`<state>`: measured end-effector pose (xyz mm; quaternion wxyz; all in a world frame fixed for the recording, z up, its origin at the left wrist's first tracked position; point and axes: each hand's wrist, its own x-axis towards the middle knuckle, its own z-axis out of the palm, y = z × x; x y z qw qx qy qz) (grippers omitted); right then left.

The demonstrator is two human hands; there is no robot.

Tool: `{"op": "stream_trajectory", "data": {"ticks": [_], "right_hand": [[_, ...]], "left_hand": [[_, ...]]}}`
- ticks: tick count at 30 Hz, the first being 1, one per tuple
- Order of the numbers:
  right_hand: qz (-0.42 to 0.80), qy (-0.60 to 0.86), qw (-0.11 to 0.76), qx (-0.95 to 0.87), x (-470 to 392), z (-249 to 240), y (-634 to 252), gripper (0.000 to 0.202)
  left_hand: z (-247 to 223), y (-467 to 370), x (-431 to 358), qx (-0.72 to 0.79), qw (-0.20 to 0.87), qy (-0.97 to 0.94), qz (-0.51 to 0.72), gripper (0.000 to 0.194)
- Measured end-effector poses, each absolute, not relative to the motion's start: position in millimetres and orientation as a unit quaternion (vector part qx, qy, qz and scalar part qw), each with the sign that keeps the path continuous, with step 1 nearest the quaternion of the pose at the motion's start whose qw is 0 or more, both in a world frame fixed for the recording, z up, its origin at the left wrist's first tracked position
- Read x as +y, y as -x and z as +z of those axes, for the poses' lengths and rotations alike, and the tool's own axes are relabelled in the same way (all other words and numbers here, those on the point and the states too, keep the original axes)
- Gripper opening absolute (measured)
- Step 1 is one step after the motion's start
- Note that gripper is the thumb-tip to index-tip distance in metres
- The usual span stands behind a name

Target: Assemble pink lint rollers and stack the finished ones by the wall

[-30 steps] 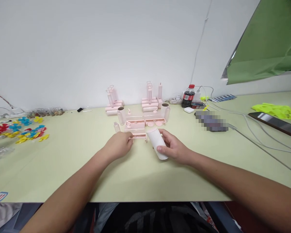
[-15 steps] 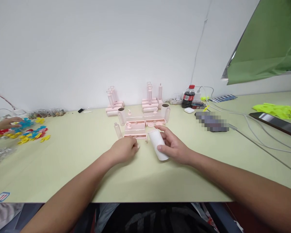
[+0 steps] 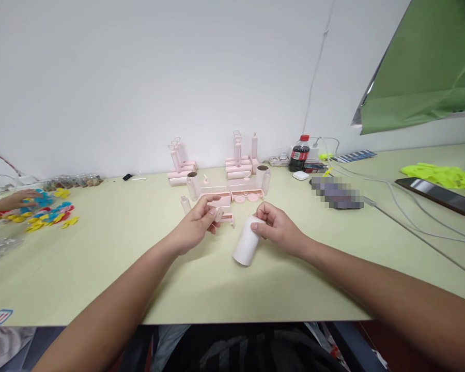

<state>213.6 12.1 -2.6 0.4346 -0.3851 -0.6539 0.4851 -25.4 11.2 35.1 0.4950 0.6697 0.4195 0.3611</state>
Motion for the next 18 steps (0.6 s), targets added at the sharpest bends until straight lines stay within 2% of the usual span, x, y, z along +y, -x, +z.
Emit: {"op": "stream_trajectory", "data": {"ticks": [2, 7, 12, 18], "right_hand": [[0.499, 0.382, 0.436, -0.644, 12.0, -1.4, -213.8, 0.038], [0.533, 0.381, 0.444, -0.611, 11.6, 1.3, -214.0, 0.047], [0.597, 0.388, 0.485, -0.507, 14.4, 1.9, -214.6, 0.051], [0.634, 0.356, 0.519, -0.45, 16.1, 3.3, -215.5, 0.04]], "left_hand": [[36.4, 26.8, 12.1, 0.395, 0.546, -0.635, 0.378, 0.039], [39.5, 30.7, 14.7, 0.371, 0.609, -0.569, 0.411, 0.035], [38.5, 29.8, 17.3, 0.383, 0.578, -0.567, 0.445, 0.037], [34.7, 27.6, 17.4, 0.411, 0.511, -0.588, 0.474, 0.039]]}}
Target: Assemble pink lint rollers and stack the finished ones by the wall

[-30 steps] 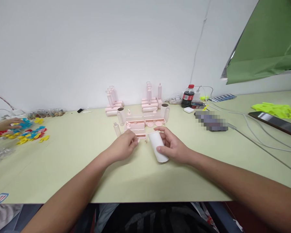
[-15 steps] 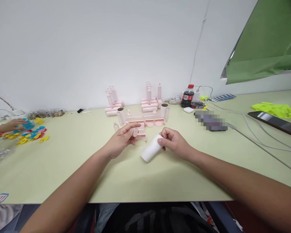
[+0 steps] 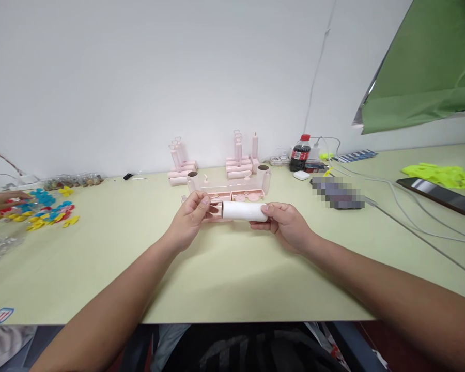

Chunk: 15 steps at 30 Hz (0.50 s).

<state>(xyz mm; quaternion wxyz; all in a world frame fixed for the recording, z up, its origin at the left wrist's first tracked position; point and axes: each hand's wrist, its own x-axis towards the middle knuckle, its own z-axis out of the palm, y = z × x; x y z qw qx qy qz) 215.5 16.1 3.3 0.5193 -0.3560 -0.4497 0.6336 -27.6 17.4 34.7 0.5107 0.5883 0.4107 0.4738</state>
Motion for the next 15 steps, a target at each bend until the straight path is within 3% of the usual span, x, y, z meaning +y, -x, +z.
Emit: {"op": "stream_trajectory", "data": {"ticks": [7, 15], "right_hand": [[0.642, 0.343, 0.521, -0.447, 17.7, 1.0, -215.8, 0.035], [0.614, 0.369, 0.46, -0.525, 17.1, -1.2, -217.0, 0.041]], "left_hand": [[36.6, 19.2, 10.1, 0.402, 0.452, -0.633, 0.483, 0.042], [30.5, 17.4, 10.5, 0.364, 0.437, -0.656, 0.496, 0.036]]}}
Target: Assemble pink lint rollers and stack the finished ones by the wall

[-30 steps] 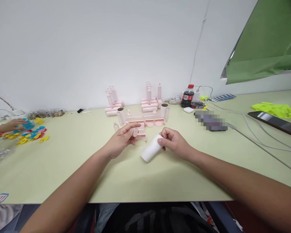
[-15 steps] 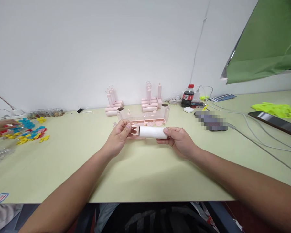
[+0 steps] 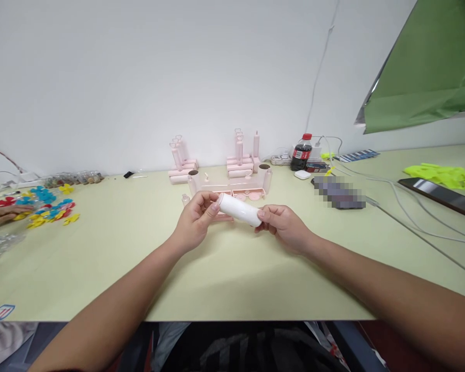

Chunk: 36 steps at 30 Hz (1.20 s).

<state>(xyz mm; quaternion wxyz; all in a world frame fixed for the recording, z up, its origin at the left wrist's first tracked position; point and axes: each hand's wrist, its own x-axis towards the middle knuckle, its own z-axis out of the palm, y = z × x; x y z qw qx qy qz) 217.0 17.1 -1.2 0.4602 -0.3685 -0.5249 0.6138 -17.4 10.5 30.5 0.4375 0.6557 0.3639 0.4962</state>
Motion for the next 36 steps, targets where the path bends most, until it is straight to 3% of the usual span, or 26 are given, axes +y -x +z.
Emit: {"op": "stream_trajectory", "data": {"ticks": [7, 11, 13, 17, 21, 36], "right_hand": [[0.682, 0.289, 0.37, -0.56, 8.9, -6.9, -209.0, 0.052], [0.669, 0.247, 0.327, -0.62, -4.3, -13.0, -204.5, 0.1], [0.654, 0.245, 0.326, -0.637, -8.4, -14.7, -204.4, 0.113], [0.649, 0.236, 0.345, -0.636, -9.5, -11.1, -206.1, 0.109], [0.654, 0.236, 0.347, -0.629, -5.6, -4.7, -207.8, 0.101], [0.65, 0.29, 0.386, -0.587, 9.8, -1.8, -214.3, 0.102]], "left_hand": [[24.6, 19.8, 11.1, 0.36, 0.34, -0.735, 0.463, 0.032], [21.0, 11.7, 1.8, 0.337, 0.313, -0.797, 0.393, 0.031], [18.8, 7.8, -2.2, 0.344, 0.328, -0.793, 0.38, 0.035], [16.6, 6.7, -2.3, 0.381, 0.307, -0.78, 0.39, 0.038], [18.4, 12.3, 4.1, 0.384, 0.215, -0.825, 0.354, 0.039], [15.3, 13.9, 7.8, 0.545, 0.002, -0.838, 0.036, 0.031]]}}
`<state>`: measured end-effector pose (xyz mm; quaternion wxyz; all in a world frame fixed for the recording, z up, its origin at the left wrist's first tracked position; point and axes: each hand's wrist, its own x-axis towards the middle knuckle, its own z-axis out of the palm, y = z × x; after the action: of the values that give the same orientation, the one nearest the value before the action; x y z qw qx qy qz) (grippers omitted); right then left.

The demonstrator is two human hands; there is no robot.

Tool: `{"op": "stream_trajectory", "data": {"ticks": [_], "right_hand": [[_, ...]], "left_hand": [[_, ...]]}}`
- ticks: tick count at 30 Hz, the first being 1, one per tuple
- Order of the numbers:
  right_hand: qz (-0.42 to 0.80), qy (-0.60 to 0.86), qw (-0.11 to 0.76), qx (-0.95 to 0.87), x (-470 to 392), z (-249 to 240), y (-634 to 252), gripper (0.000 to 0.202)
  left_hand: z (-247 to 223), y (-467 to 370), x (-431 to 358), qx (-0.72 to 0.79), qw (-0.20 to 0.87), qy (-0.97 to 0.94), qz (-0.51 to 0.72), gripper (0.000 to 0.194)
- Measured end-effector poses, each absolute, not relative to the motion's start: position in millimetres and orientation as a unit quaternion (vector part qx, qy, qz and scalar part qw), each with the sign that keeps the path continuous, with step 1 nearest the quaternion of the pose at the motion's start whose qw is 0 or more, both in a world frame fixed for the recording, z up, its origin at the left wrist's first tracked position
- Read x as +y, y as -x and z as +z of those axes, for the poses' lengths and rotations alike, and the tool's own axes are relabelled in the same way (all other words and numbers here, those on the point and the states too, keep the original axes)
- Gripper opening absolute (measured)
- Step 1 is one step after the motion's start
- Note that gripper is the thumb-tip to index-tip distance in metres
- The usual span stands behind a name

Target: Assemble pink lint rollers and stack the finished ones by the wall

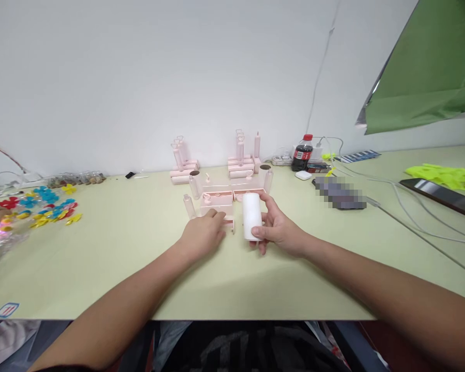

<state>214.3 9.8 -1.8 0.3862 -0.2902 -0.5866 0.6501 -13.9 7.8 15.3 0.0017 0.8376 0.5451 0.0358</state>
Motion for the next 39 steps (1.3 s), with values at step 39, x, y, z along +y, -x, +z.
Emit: {"op": "stream_trajectory", "data": {"ticks": [39], "right_hand": [[0.648, 0.325, 0.424, -0.542, -20.9, -8.0, -177.6, 0.1]], "left_hand": [[23.5, -31.8, -12.5, 0.507, 0.568, -0.385, 0.522, 0.031]]}}
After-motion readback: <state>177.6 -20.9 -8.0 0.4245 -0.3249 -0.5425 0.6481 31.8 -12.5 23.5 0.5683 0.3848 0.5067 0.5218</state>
